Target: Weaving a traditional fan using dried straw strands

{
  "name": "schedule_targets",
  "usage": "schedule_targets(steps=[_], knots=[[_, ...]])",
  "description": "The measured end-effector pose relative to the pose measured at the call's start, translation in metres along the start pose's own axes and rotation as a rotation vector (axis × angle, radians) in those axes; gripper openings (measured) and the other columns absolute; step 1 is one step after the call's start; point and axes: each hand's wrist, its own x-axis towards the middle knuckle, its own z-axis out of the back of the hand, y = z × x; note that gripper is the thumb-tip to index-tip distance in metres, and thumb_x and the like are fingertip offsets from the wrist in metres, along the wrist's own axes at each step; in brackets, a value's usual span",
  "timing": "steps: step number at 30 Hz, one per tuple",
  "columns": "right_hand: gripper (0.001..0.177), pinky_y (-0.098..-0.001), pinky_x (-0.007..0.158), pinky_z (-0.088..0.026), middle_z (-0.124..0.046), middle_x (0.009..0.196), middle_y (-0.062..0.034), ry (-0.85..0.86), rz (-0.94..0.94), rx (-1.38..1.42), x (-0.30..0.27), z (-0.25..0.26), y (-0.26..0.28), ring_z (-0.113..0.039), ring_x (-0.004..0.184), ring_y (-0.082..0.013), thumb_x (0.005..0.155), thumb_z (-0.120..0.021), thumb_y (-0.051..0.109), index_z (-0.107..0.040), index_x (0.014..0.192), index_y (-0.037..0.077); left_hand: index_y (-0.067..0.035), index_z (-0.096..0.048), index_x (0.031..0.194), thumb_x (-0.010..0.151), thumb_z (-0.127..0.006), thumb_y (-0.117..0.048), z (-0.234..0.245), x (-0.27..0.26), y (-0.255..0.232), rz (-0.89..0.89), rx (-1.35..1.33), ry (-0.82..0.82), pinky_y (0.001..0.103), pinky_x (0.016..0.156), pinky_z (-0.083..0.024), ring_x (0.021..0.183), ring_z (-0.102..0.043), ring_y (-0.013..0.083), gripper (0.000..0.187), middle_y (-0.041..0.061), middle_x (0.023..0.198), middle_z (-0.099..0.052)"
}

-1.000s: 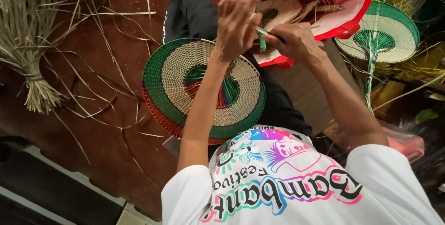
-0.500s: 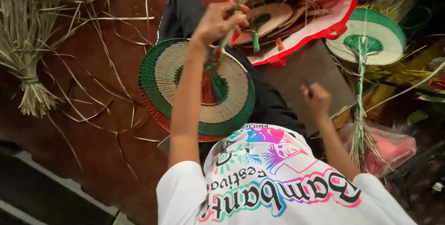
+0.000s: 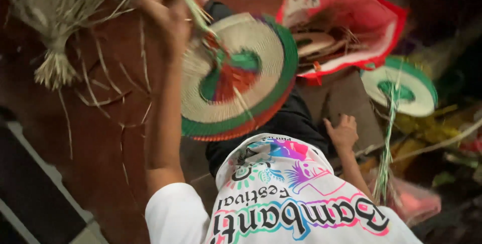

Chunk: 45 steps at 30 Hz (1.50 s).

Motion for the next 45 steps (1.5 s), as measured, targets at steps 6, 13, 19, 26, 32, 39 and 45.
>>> schedule_targets(steps=[6,13,19,26,32,39,45], knots=[[0.02,-0.0395,0.067,-0.044,-0.056,0.092,-0.012,-0.287,0.248,0.248,0.085,0.058,0.027,-0.053,0.078,-0.0317,0.09,-0.059,0.022,-0.056,0.1,0.005,0.002,-0.056,0.096,0.084,-0.062,-0.009,0.024,-0.025,-0.038,0.079,0.01,0.244,0.021,0.046,-0.041,0.055,-0.045,0.0097,0.017,0.006,0.071,-0.055],[0.028,-0.0348,0.065,-0.039,-0.05,0.089,-0.0169,-0.209,0.576,0.795,0.105,0.168,0.174,-0.047,0.073,-0.0267,0.078,-0.042,-0.011,-0.056,0.103,-0.006,0.0,-0.064,0.1,0.085,-0.06,0.0,0.061,-0.009,-0.089,0.165,0.243,0.388,0.018,0.037,-0.023,0.045,-0.032,0.0032,0.016,0.001,0.065,-0.058],[0.038,-0.0274,0.057,-0.035,-0.045,0.096,-0.011,-0.113,0.673,0.948,0.08,0.17,0.234,-0.042,0.071,-0.0186,0.071,-0.056,-0.006,-0.051,0.108,0.002,0.007,-0.06,0.099,0.082,-0.058,0.003,0.067,-0.014,-0.092,0.22,0.02,0.423,0.018,0.049,-0.04,0.059,-0.05,0.012,0.018,0.014,0.086,-0.064],[0.04,-0.0345,0.076,-0.043,-0.045,0.105,-0.0162,-0.159,0.611,0.968,0.094,0.185,0.241,-0.049,0.09,-0.0262,0.076,-0.061,0.006,-0.044,0.113,0.0,0.009,-0.062,0.079,0.082,-0.056,0.005,0.068,-0.019,-0.085,-0.008,0.131,0.364,0.017,0.03,-0.03,0.041,-0.039,0.0089,0.008,0.018,0.077,-0.065],[0.024,-0.0263,0.068,-0.04,-0.048,0.094,-0.0086,0.058,0.591,1.15,0.113,0.168,0.23,-0.046,0.079,-0.0177,0.079,-0.062,0.003,-0.054,0.101,0.002,0.004,-0.063,0.094,0.082,-0.058,0.0,0.067,-0.023,-0.104,0.142,0.012,0.334,0.016,0.038,-0.024,0.045,-0.031,0.0047,0.013,0.006,0.067,-0.06],[0.028,-0.0319,0.072,-0.039,-0.046,0.093,-0.0126,0.031,0.741,0.99,0.13,0.177,0.235,-0.045,0.084,-0.0238,0.081,-0.061,0.01,-0.057,0.106,-0.001,-0.001,-0.064,0.086,0.082,-0.058,-0.005,0.067,-0.036,-0.096,0.186,0.001,0.236,0.017,0.038,-0.026,0.045,-0.031,0.0049,0.007,0.001,0.06,-0.054],[0.026,-0.0232,0.057,-0.032,-0.042,0.092,-0.0095,-0.068,0.799,1.217,0.114,0.236,0.256,-0.038,0.069,-0.0125,0.087,-0.046,-0.016,-0.055,0.11,-0.008,0.0,-0.062,0.093,0.081,-0.059,-0.003,0.066,-0.04,-0.109,0.291,-0.054,0.192,0.013,0.043,-0.034,0.052,-0.046,0.0037,0.013,0.007,0.073,-0.063]])
